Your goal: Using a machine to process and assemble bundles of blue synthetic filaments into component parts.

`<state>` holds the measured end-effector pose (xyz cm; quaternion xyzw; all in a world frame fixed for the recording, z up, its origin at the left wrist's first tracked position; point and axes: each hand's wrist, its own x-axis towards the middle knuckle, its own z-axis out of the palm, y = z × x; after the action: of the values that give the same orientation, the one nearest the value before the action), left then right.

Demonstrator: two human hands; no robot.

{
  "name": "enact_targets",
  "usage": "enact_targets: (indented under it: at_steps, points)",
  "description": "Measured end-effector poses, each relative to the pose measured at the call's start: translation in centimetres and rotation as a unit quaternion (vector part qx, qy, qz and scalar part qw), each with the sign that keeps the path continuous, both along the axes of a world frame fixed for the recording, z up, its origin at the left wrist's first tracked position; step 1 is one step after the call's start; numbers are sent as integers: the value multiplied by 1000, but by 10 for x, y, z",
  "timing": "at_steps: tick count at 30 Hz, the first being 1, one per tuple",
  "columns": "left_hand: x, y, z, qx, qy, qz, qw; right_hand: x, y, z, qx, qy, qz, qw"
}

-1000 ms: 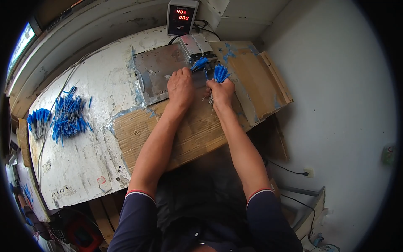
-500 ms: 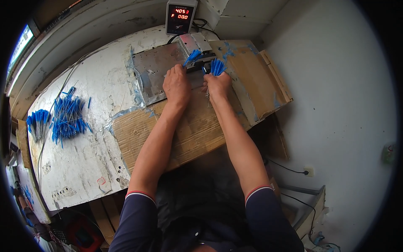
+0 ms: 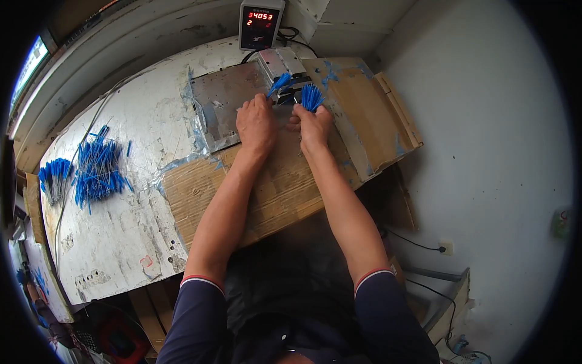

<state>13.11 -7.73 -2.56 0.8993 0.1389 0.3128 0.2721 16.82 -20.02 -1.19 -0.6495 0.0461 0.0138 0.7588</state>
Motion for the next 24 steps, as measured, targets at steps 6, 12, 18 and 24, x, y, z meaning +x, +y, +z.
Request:
enact_targets:
  at_steps: [6, 12, 18, 24]
  points:
    - [-2, -2, -1, 0, -36, -21, 999, -4, -11, -7, 82, 5, 20, 996]
    - [-2, -1, -5, 21, -52, -11, 998, -12, -12, -10, 115, -15, 11, 993]
    - [-3, -1, -4, 57, -28, -41, 997, -10, -14, -13, 119, -29, 9, 992]
    - [-5, -2, 1, -65, -75, -32, 995, -5, -25, -8, 181, -24, 19, 983]
